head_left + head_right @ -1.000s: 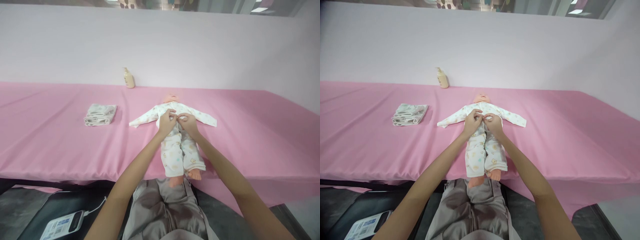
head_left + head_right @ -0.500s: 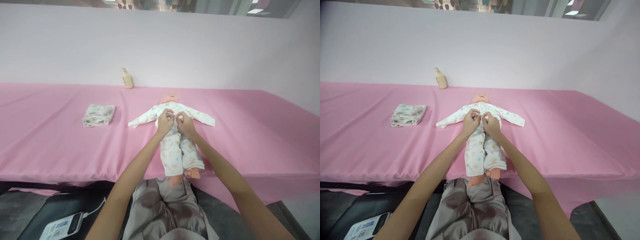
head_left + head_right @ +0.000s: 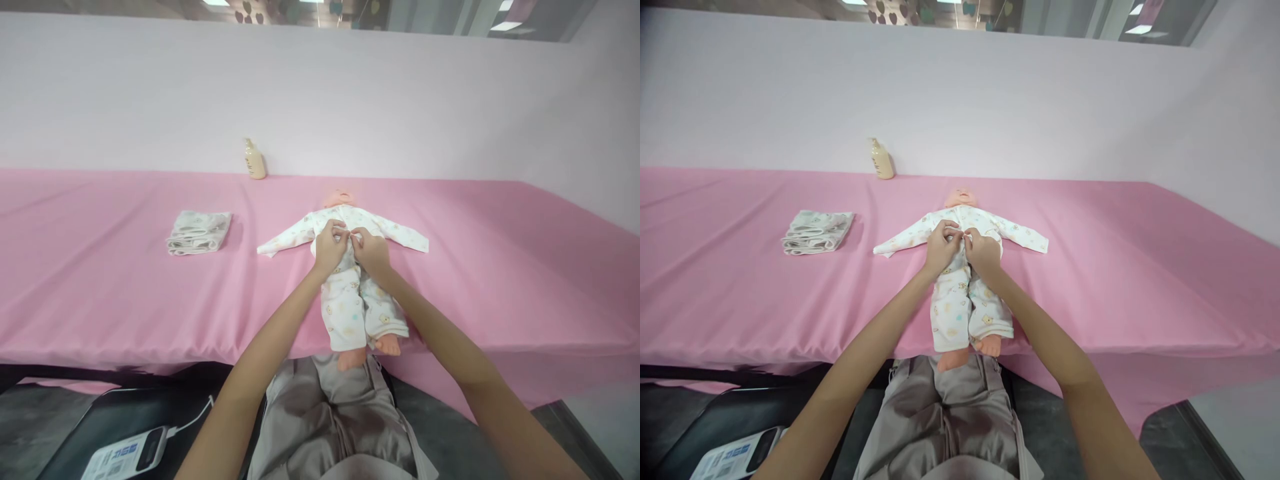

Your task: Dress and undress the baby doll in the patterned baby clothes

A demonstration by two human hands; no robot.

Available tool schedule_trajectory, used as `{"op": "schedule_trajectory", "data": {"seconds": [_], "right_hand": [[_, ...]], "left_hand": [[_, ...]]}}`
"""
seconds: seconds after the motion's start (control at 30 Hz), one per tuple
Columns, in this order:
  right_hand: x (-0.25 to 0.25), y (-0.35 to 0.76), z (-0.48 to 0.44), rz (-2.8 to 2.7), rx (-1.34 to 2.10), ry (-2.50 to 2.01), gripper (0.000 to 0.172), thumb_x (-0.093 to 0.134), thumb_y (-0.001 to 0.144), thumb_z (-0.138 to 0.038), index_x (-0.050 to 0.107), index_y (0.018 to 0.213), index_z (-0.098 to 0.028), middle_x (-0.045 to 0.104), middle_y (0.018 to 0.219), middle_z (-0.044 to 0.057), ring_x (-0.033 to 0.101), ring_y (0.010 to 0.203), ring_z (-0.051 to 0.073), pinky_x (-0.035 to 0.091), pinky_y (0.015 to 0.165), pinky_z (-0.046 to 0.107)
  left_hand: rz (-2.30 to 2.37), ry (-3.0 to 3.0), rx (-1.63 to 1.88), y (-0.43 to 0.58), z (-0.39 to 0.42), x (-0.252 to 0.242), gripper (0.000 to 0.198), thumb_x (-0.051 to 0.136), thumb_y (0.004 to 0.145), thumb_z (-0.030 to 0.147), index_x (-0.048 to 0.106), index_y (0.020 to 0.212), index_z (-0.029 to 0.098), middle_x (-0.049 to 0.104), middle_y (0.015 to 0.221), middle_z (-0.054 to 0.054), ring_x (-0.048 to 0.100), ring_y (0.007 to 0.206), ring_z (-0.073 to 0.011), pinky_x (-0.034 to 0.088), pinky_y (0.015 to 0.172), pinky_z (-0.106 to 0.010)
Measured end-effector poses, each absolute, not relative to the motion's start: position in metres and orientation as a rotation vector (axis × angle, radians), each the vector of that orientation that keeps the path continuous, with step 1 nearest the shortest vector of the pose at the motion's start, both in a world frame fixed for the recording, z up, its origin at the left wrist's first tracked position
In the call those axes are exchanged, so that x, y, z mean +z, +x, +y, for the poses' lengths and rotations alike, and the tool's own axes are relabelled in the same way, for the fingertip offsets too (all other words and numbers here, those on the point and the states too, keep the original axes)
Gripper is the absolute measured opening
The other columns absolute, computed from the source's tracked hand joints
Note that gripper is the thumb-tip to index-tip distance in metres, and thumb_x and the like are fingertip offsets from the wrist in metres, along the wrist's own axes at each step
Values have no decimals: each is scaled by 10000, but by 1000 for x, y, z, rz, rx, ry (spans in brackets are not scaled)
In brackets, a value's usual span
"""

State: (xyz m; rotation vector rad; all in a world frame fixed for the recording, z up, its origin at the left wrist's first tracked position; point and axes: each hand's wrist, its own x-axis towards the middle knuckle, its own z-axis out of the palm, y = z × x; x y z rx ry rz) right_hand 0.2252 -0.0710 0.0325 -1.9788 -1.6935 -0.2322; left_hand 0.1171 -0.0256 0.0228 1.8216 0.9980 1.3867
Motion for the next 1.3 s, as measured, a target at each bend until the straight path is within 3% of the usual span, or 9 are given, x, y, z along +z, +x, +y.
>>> {"op": "schedule_trajectory", "data": {"seconds": [0.17, 0.37, 0.67, 0.9, 1.07, 1.3], "right_hand": [[36, 225, -71, -1740, -240, -2049, 317, 384, 940, -361, 619, 1095, -214, 671, 699, 47, 581, 663, 183, 265, 600, 252], [33, 225, -73, -1772, -299, -2061, 347, 329, 962, -352, 605, 1078, -178, 677, 729, 70, 575, 664, 181, 257, 585, 254], [30, 230, -71, -1812, -367, -1995, 352, 305, 953, -321, 618, 963, -161, 660, 688, 95, 547, 600, 179, 194, 539, 269], [43, 229, -72, -1923, -317, -2056, 272, 358, 924, -274, 585, 1003, -146, 667, 745, 118, 586, 655, 204, 210, 548, 280], [41, 239, -68, -1797, -56, -1863, 182, 449, 871, -269, 599, 914, -176, 631, 649, 40, 543, 607, 170, 259, 558, 251], [38, 250, -60, -1637, 390, -1599, 138, 473, 810, -290, 573, 804, -194, 447, 447, -70, 407, 441, 118, 281, 515, 225]], "left_hand": [[989, 1690, 1370, 116, -26, 24, 243, 578, 739, 195, 524, 975, 219, 690, 735, 21, 572, 563, -121, 445, 632, -252], [992, 1688, 1331, 114, -25, 23, 360, 636, 674, 164, 525, 1011, 222, 706, 796, 5, 623, 661, -145, 470, 686, -275], [1186, 1975, 1379, 116, -34, 28, 223, 621, 746, 214, 522, 944, 234, 723, 807, -1, 620, 906, -222, 372, 908, -387], [1314, 2024, 1362, 118, -35, 28, 157, 623, 742, 252, 516, 856, 235, 719, 804, -16, 554, 986, -265, 292, 907, -424], [1298, 1975, 1362, 118, -36, 29, 165, 625, 723, 242, 494, 822, 224, 714, 779, -1, 587, 937, -240, 301, 897, -400], [1328, 1943, 1365, 118, -39, 32, 182, 631, 706, 236, 476, 799, 220, 706, 774, -3, 593, 922, -233, 305, 895, -397]]}}
